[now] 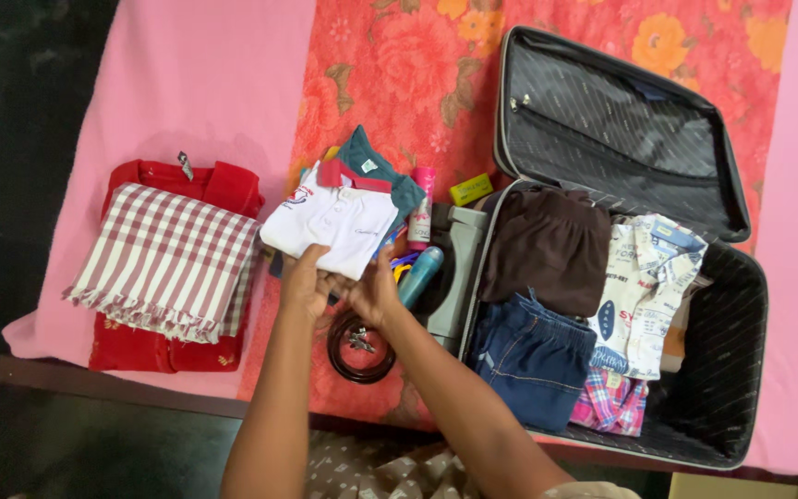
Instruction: The person folds and stacks various clothing items, including shirts, pants, and shorts, then places them into an open suitcase on a bed. The person arranges the clothes neatly inside the suitcase, pressing them down to fit.
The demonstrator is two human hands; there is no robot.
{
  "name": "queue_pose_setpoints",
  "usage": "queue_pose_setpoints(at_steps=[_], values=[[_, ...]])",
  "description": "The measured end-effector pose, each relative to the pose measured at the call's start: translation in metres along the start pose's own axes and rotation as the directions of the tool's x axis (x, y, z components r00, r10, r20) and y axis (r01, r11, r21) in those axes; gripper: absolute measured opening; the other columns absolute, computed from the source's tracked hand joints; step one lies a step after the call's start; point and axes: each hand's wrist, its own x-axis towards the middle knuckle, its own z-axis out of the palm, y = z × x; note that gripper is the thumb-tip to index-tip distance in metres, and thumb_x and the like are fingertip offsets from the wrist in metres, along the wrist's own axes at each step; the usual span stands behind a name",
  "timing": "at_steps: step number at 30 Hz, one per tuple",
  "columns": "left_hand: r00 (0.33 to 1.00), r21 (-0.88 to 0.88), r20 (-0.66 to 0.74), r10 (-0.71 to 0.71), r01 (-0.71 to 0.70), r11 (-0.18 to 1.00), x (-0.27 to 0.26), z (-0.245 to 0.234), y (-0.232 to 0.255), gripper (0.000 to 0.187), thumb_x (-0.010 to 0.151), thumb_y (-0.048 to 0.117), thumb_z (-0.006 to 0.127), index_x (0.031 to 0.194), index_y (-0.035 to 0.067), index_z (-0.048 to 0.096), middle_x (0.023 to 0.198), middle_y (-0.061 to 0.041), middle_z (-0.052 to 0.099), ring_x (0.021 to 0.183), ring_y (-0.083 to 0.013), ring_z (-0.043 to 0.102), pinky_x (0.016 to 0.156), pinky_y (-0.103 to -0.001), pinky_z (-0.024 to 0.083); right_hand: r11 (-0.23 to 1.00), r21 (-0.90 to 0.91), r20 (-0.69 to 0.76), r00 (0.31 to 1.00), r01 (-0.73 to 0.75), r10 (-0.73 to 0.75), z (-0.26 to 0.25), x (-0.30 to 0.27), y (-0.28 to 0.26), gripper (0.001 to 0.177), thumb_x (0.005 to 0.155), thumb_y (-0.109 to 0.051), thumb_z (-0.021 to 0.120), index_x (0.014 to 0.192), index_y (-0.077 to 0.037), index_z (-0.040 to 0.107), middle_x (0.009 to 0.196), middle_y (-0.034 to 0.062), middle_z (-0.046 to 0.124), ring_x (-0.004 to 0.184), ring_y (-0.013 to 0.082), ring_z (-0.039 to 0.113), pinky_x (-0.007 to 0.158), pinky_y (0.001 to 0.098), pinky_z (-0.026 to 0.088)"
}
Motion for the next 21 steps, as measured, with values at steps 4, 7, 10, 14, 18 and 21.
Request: queue_pose_setpoints(at_steps=[4,7,10,14,18,21], values=[[0.978,0.127,0.109,0.176,-0.189,0.974,-0.065,0.031,-0.006,0.072,0.08,-0.001,0.066,0.144,0.016,0.036,0.127,-0.007,0.062,0.107,-0.0198,0.07,0.078,-0.039,0.064,0.995,0.097,0.295,0.955,-0.015,-0.014,0.025,0.002,-0.04,0.073,0.093,-0.057,0.056,0.138,0.001,0.056,0.133,0.0246,0.064,0.115,0.0403,0.068,0.101,0.0515,0.053],[0.969,0.253,0.189,0.157,-0.203,0.946,-0.102,0.038,-0.019,0.068,0.087,-0.001,0.066,0.146,0.014,0.034,0.127,-0.007,0.06,0.106,-0.0212,0.065,0.077,-0.037,0.056,0.985,-0.146,0.264,0.957,-0.088,0.124,0.038,-0.013,-0.075,0.047,0.096,-0.023,0.066,0.134,0.004,0.061,0.123,0.023,0.071,0.111,0.0384,0.069,0.107,0.051,0.053],[0.866,0.183,0.48,0.143,-0.258,0.949,-0.127,0.031,-0.029,0.072,0.092,-0.002,0.065,0.156,0.015,0.038,0.123,-0.013,0.06,0.11,-0.0227,0.062,0.089,-0.037,0.053,0.983,-0.141,0.198,0.97,-0.117,0.144,0.042,-0.051,-0.111,0.046,0.09,-0.015,0.068,0.13,0.008,0.063,0.116,0.0244,0.073,0.103,0.0378,0.072,0.101,0.0509,0.055],[0.815,-0.042,0.571,0.101,-0.094,0.995,-0.145,0.048,-0.052,0.042,0.102,0.022,0.061,0.134,0.0,0.048,0.136,-0.017,0.063,0.128,-0.0308,0.063,0.108,-0.047,0.051,0.968,-0.21,0.268,0.944,-0.138,0.193,0.029,-0.125,-0.173,0.046,0.087,-0.016,0.069,0.125,0.009,0.063,0.112,0.0254,0.073,0.098,0.0395,0.073,0.092,0.0537,0.058],[0.792,-0.275,0.606,0.072,0.124,0.953,-0.177,0.125,-0.103,0.08,0.09,0.066,0.051,0.143,0.006,0.052,0.137,-0.011,0.066,0.123,-0.0277,0.065,0.104,-0.046,0.051,0.928,-0.362,0.276,0.961,0.091,0.013,-0.016,-0.229,-0.22,0.048,0.086,-0.004,0.067,0.133,0.006,0.061,0.119,0.0218,0.072,0.104,0.0337,0.073,0.095,0.0487,0.059],[0.796,-0.305,0.584,0.158,0.035,0.952,-0.199,0.192,-0.157,0.078,0.089,0.065,0.057,0.142,0.007,0.054,0.132,-0.012,0.068,0.117,-0.0283,0.068,0.102,-0.045,0.053,0.845,-0.498,0.245,0.966,0.196,-0.08,-0.068,-0.309,-0.265,0.056,0.084,0.002,0.068,0.139,0.001,0.057,0.122,0.0172,0.071,0.104,0.0288,0.073,0.093,0.0469,0.059]])
